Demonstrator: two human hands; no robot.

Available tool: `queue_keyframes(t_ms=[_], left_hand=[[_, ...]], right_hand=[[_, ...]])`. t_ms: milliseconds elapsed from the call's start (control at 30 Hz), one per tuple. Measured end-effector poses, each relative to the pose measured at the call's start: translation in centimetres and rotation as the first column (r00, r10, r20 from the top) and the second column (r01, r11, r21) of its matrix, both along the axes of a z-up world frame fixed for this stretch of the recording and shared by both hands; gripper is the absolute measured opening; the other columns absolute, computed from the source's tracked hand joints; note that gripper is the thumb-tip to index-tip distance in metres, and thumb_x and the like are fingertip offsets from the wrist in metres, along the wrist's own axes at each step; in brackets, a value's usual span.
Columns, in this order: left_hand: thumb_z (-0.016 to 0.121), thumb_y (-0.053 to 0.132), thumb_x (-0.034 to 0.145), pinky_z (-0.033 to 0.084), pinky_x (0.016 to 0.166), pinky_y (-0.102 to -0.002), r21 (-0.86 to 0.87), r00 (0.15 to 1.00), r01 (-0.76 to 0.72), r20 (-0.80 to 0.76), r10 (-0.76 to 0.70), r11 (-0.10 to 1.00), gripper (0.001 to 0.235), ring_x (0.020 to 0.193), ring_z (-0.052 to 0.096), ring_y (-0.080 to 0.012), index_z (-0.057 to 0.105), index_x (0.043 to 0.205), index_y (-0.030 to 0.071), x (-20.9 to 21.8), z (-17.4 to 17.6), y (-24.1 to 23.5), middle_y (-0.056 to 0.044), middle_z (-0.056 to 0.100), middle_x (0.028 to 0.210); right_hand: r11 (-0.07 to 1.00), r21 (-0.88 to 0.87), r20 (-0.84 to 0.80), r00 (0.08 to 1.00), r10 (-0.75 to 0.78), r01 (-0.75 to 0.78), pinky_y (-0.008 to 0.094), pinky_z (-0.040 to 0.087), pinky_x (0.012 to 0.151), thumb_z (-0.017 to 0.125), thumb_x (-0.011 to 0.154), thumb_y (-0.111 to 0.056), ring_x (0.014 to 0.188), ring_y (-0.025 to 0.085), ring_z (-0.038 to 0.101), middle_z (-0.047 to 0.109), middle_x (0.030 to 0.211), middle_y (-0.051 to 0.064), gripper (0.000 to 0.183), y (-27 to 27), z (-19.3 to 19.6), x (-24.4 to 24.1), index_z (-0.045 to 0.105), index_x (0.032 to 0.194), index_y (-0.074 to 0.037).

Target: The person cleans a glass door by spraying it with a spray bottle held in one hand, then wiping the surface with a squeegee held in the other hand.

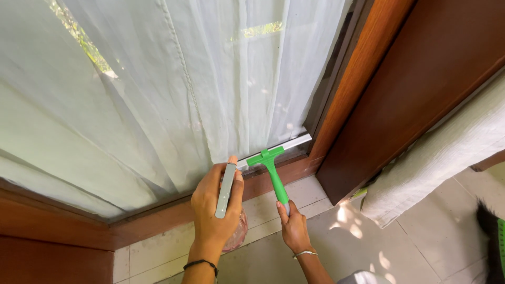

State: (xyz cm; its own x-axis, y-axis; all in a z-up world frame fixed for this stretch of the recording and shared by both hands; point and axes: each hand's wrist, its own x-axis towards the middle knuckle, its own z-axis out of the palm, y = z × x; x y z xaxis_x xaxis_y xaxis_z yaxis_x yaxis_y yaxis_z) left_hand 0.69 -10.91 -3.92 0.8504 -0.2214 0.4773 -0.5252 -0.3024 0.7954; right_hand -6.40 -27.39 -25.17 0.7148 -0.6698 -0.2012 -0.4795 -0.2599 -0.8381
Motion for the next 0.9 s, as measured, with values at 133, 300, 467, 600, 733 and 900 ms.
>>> queue_keyframes(t_ms=[133,300,467,600,733,900], left_hand=[[0.065,0.020,0.095,0.050,0.059,-0.038,0.008,0.999,-0.001,-0.035,0.002,1.000,0.018,0.060,0.062,-0.0238,0.069,0.103,0.003,0.2,-0.2,0.0,-0.009,0.068,0.076],[0.065,0.019,0.095,0.050,0.059,-0.038,-0.009,1.000,0.020,0.007,-0.020,1.000,0.019,0.060,0.062,-0.0238,0.069,0.104,0.003,0.2,-0.4,-0.3,-0.009,0.069,0.078],[0.065,0.019,0.095,0.050,0.059,-0.038,0.011,1.000,0.022,0.017,-0.022,1.000,0.018,0.060,0.062,-0.0248,0.070,0.103,0.003,-0.3,-0.3,-0.6,-0.010,0.069,0.076],[0.065,0.017,0.094,0.051,0.061,-0.039,0.006,0.998,0.034,0.043,-0.034,0.999,0.018,0.063,0.064,-0.0265,0.070,0.105,0.003,-0.8,0.0,-0.5,-0.010,0.070,0.079],[0.065,0.013,0.095,0.053,0.067,-0.039,-0.032,0.984,0.046,0.171,-0.039,0.998,0.014,0.074,0.066,-0.0293,0.068,0.103,0.002,-0.9,-0.1,0.0,-0.012,0.073,0.094],[0.066,0.012,0.092,0.052,0.066,-0.040,0.015,0.988,0.001,0.157,-0.003,1.000,0.018,0.073,0.066,-0.0305,0.070,0.106,0.002,-0.9,0.3,0.7,-0.012,0.072,0.087]], right_hand=[[1.000,0.004,0.004,1.000,-0.002,0.002,0.043,0.046,0.055,0.053,0.095,-0.052,0.048,0.025,0.053,0.058,0.055,0.015,0.051,-0.4,-2.1,0.0,0.061,0.114,-0.004],[0.990,0.140,-0.048,0.999,-0.008,0.015,0.041,0.047,0.055,0.055,0.097,-0.056,0.052,0.019,0.047,0.052,0.058,0.009,0.057,-0.6,-4.5,-0.4,0.064,0.096,0.000],[0.978,0.206,-0.127,0.992,-0.002,0.029,0.042,0.048,0.057,0.055,0.097,-0.060,0.055,0.020,0.049,0.053,0.060,0.010,0.063,-0.8,-4.6,-1.3,0.064,0.093,0.002],[0.999,0.053,-0.100,0.995,-0.006,0.011,0.044,0.049,0.060,0.051,0.095,-0.061,0.055,0.028,0.058,0.059,0.060,0.017,0.061,0.0,-4.0,-1.7,0.060,0.097,-0.001],[0.997,0.074,0.021,1.000,0.018,-0.019,0.045,0.047,0.059,0.049,0.094,-0.057,0.052,0.030,0.056,0.058,0.057,0.019,0.055,0.7,-0.6,-1.3,0.055,0.108,-0.004],[1.000,0.025,0.112,0.994,0.009,-0.012,0.041,0.045,0.053,0.051,0.099,-0.056,0.052,0.021,0.046,0.051,0.056,0.011,0.057,-0.8,-2.8,-0.5,0.059,0.095,0.000]])
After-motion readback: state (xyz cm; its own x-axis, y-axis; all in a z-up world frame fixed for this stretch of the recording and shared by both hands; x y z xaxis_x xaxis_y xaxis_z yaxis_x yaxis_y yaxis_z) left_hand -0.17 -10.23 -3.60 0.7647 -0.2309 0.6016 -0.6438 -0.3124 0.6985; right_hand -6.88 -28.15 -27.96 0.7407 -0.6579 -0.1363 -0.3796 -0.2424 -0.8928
